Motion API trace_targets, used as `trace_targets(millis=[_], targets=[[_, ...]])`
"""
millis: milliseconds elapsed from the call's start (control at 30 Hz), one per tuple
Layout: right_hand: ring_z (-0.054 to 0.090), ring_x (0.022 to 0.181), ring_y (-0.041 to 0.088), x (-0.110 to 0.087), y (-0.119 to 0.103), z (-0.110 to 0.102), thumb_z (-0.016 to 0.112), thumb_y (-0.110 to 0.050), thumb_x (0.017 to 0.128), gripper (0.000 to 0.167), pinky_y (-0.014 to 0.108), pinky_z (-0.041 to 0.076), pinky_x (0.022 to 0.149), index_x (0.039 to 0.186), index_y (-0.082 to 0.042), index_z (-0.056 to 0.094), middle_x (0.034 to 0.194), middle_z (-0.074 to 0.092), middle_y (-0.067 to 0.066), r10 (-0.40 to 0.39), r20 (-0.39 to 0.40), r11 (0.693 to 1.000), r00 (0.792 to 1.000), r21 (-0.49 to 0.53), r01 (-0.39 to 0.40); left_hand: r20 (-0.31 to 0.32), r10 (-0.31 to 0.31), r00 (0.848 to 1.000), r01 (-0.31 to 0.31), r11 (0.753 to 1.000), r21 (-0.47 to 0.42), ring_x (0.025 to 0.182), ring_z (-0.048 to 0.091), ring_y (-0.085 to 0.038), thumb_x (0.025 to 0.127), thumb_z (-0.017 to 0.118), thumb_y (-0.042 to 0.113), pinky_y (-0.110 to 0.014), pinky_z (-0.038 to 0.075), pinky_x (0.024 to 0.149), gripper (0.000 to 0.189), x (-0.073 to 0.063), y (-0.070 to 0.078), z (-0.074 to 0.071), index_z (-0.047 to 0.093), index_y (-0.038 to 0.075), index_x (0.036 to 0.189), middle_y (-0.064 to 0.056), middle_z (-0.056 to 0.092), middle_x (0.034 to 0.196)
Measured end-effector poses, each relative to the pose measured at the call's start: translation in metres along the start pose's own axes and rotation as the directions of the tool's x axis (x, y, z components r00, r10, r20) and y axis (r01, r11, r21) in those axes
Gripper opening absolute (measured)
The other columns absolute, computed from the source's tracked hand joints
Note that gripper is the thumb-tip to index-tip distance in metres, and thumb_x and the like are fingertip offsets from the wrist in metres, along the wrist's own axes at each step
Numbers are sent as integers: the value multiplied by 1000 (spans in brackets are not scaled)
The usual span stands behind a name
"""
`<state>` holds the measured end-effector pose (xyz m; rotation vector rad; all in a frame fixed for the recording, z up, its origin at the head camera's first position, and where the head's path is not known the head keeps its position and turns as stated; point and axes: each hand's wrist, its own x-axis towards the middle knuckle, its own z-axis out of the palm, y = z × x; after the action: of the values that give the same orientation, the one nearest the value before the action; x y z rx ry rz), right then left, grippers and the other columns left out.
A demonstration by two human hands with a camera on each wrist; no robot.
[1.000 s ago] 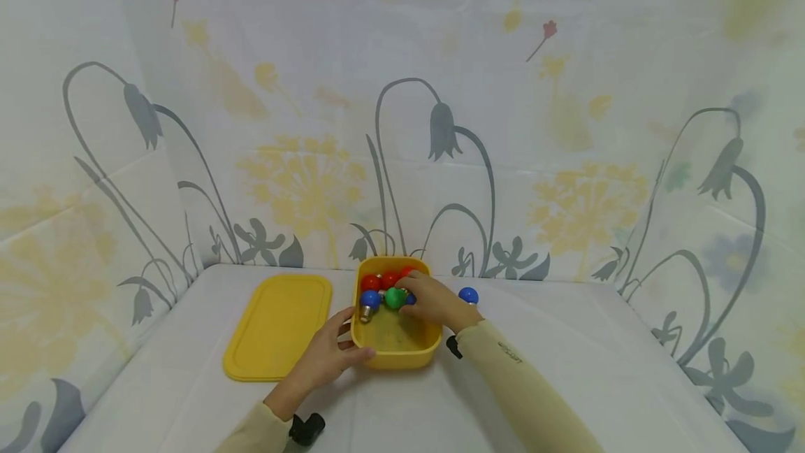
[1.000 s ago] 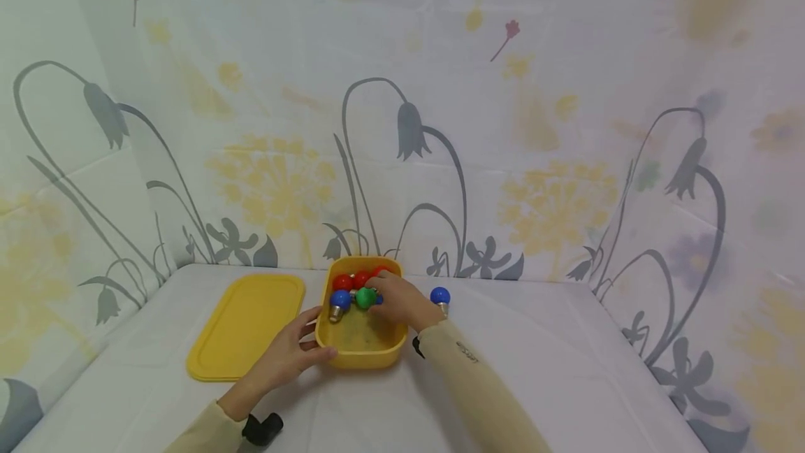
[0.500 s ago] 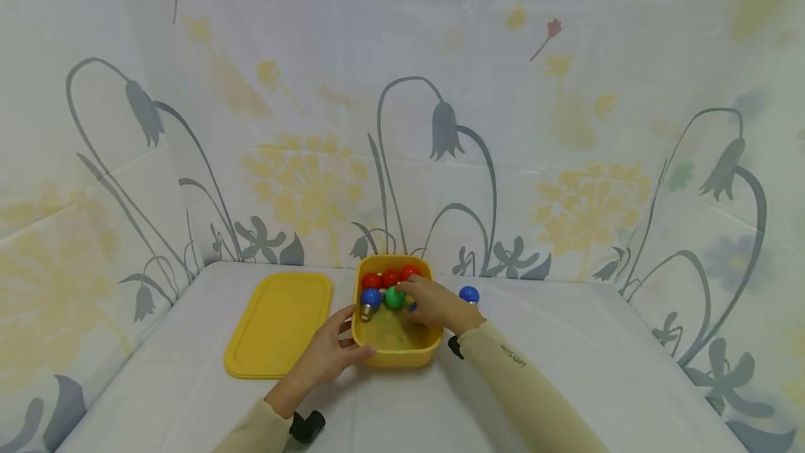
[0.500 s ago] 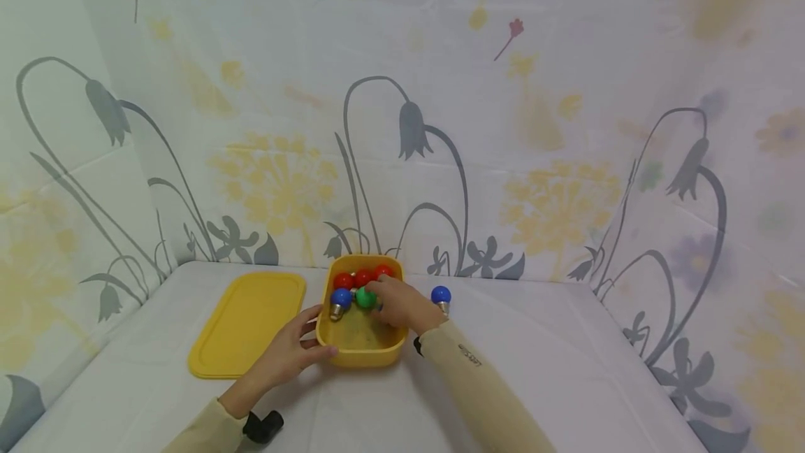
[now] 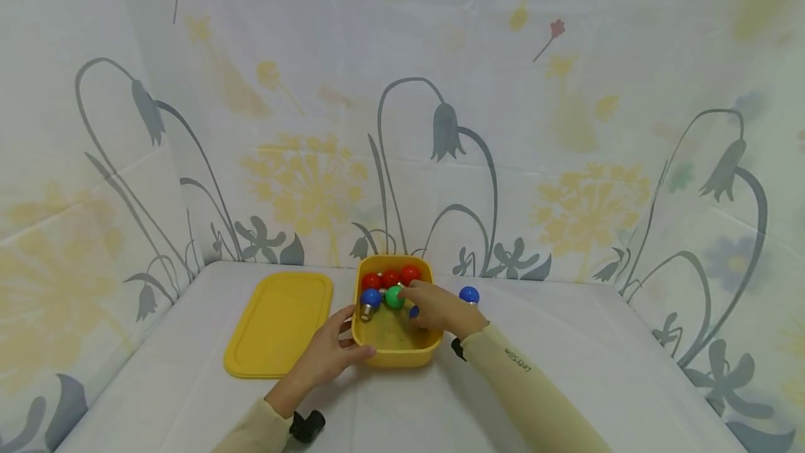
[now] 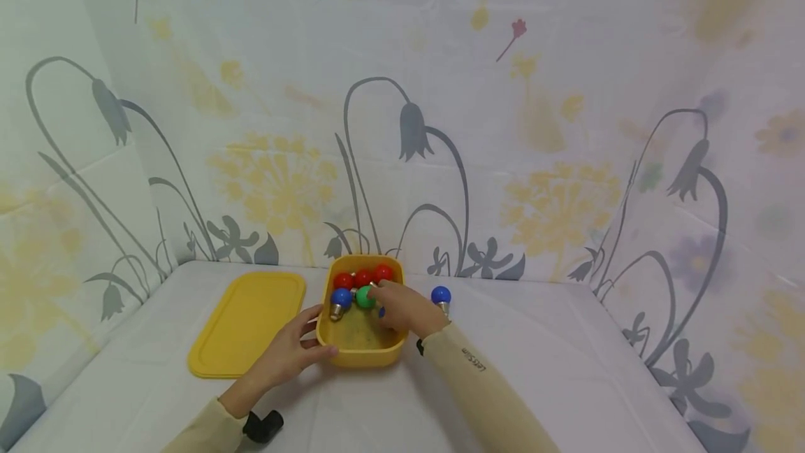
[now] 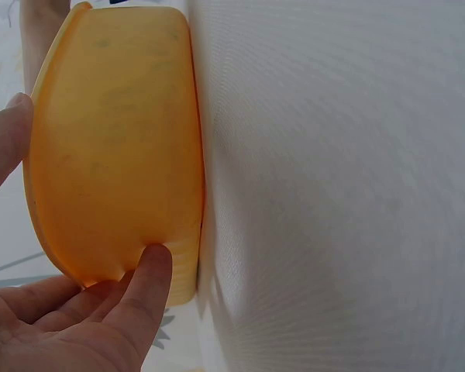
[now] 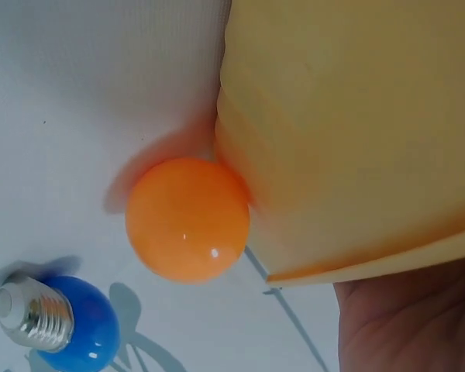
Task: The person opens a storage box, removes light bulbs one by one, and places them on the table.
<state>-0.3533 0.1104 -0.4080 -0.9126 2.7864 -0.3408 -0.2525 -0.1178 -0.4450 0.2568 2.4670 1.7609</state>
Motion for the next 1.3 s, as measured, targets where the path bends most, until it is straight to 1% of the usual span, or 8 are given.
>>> trace_targets(millis=[167, 267, 433, 500, 600, 800, 1033, 1300], targets=[[55, 97, 11, 1, -2, 3, 73, -23, 86, 43, 30, 50, 93, 127, -19, 61, 113, 57, -1, -45, -36, 999, 998, -10, 45, 4, 7, 1000, -7, 1000, 7, 121, 52, -39, 79, 79, 29, -40, 51, 92, 91, 0, -1, 0, 26, 2, 148, -23, 37, 145], [55, 95, 11, 0, -3, 3, 73, -28, 86, 43, 29, 50, 93, 126, -19, 61, 112, 57, -2, -68, -57, 997, 996, -50, 65, 6, 15, 1000, -15, 1000, 14, 121, 52, -39, 79, 79, 30, -40, 51, 92, 91, 0, -1, 0, 26, 2, 148, -24, 36, 146], [54, 87, 10, -4, -4, -1, 76, -32, 82, 42, 29, 52, 86, 121, -21, 64, 103, 56, -5, -53, -48, 992, 997, -116, 47, 4, 11, 1000, -11, 1000, 12, 122, 51, -38, 79, 79, 30, -40, 50, 93, 91, 1, 0, 0, 27, 3, 148, -23, 36, 146], [53, 87, 10, -6, -4, -2, 77, -30, 81, 40, 29, 52, 86, 118, -21, 65, 102, 56, -6, -52, -35, 994, 998, -103, 48, -1, 8, 1000, -8, 1000, 12, 122, 51, -38, 79, 79, 30, -40, 50, 93, 91, 0, 1, 0, 27, 3, 148, -22, 36, 146], [54, 93, 10, -7, -6, -1, 77, -26, 82, 37, 29, 50, 91, 116, -19, 67, 106, 58, -6, -55, -22, 996, 998, -72, 53, 0, 12, 1000, -12, 1000, 9, 122, 50, -39, 79, 79, 29, -40, 50, 93, 91, 0, 0, 0, 27, 2, 148, -24, 35, 146], [55, 106, 14, -9, -11, 2, 76, -30, 82, 39, 35, 48, 98, 119, -19, 67, 117, 59, -5, -57, -38, 998, 998, -37, 56, 7, 37, 999, -37, 999, 2, 122, 50, -40, 80, 79, 27, -40, 50, 93, 91, 0, -2, 1, 26, 0, 148, -25, 34, 146], [55, 103, 12, -9, -8, 5, 77, -34, 80, 41, 32, 49, 96, 118, -20, 67, 113, 59, -6, -64, -56, 996, 996, -60, 61, 10, 40, 999, -40, 999, -15, 123, 49, -41, 79, 79, 28, -40, 50, 93, 92, -1, -2, 1, 26, 0, 148, -25, 34, 147], [53, 111, 16, -9, -8, 8, 75, -28, 84, 38, 35, 45, 101, 119, -16, 67, 121, 59, -2, -108, -54, 993, 993, -45, 105, 3, 28, 1000, -28, 1000, -8, 122, 50, -41, 79, 80, 28, -40, 51, 92, 91, -2, 0, 1, 27, 1, 148, -25, 34, 146]])
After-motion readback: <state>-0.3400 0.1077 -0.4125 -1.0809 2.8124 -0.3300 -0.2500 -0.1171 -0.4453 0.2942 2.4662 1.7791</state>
